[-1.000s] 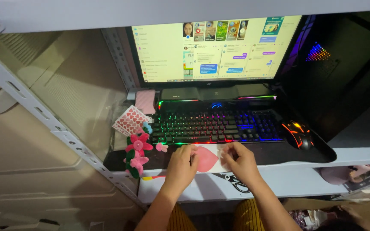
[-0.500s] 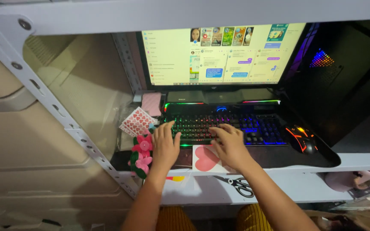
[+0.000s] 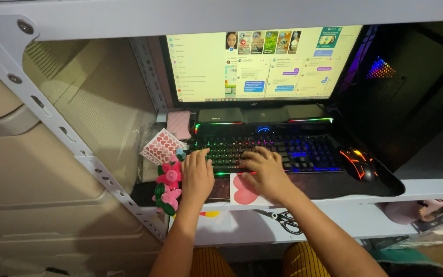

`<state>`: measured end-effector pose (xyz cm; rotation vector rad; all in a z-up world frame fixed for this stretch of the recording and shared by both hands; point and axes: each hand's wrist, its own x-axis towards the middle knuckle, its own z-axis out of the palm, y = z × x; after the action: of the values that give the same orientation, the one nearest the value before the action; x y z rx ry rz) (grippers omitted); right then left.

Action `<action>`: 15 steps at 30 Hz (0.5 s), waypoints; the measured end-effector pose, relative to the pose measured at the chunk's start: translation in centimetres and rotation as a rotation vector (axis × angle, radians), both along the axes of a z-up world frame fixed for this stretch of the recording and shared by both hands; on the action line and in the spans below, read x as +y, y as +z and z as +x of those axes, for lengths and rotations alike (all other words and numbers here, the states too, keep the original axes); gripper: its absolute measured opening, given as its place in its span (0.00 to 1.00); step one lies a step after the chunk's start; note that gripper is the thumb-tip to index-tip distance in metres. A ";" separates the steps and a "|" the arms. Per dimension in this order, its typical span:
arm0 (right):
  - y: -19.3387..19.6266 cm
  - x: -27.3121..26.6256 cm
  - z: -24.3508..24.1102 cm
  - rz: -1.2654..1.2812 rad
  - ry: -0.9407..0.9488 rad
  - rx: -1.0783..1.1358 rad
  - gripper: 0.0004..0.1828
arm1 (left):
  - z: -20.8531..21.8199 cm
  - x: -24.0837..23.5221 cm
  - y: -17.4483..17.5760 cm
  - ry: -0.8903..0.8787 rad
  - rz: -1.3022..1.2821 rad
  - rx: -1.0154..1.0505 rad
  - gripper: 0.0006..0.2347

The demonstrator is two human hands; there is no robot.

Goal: Cutting heart-shaped stickers from a sheet using scissors and typing on a keyboard at a computer workstation.

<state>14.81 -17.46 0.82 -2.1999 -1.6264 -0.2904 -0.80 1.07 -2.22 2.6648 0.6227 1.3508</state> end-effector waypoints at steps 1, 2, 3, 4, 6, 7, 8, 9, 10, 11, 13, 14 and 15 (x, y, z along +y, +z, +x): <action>-0.2 0.1 0.8 -0.001 0.000 0.001 0.17 | 0.2 -0.1 0.1 0.000 -0.001 0.001 0.14; -0.4 0.4 1.5 0.021 -0.041 0.036 0.24 | 0.2 -0.1 0.1 -0.006 -0.001 -0.003 0.16; -0.6 0.6 2.3 0.042 -0.082 0.071 0.32 | 0.2 -0.2 0.2 -0.012 -0.001 -0.007 0.18; 0.0 0.7 1.8 0.041 -0.075 0.069 0.32 | 0.1 -0.2 0.3 -0.005 -0.001 -0.009 0.18; 1.4 0.7 1.0 0.010 -0.066 0.132 0.44 | 0.1 -0.4 0.5 -0.055 0.004 -0.002 0.22; 1.6 1.0 0.7 0.011 -0.061 0.131 0.44 | 0.0 -0.6 0.9 -0.050 0.005 -0.003 0.22; 1.9 1.2 0.4 0.001 -0.025 0.135 0.47 | -0.1 -0.8 1.1 -0.073 -0.010 -0.008 0.24; 2.1 1.4 0.1 -0.008 0.012 0.138 0.49 | -0.2 -1.0 1.4 -0.095 -0.025 -0.013 0.26; 2.2 1.7 0.0 -0.009 0.014 0.139 0.49 | -0.1 -0.8 1.1 -0.093 -0.026 -0.012 0.26; 2.2 2.0 -0.1 -0.042 -0.001 0.118 0.47 | -0.1 -0.6 0.9 -0.088 -0.023 -0.008 0.27; 2.0 2.1 -0.3 -0.075 -0.013 0.097 0.45 | 0.0 -0.5 0.5 -0.080 -0.021 -0.003 0.28; 1.9 2.0 -0.3 -0.017 0.000 0.099 0.39 | 0.0 -0.4 0.5 -0.085 -0.022 -0.006 0.28; 1.8 2.0 -0.3 0.042 0.013 0.101 0.34 | 0.0 -0.3 0.5 -0.091 -0.024 -0.008 0.29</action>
<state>14.51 -15.49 2.58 -2.1367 -1.5657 -0.2040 -0.79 0.75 -1.70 2.6327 0.5071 1.3217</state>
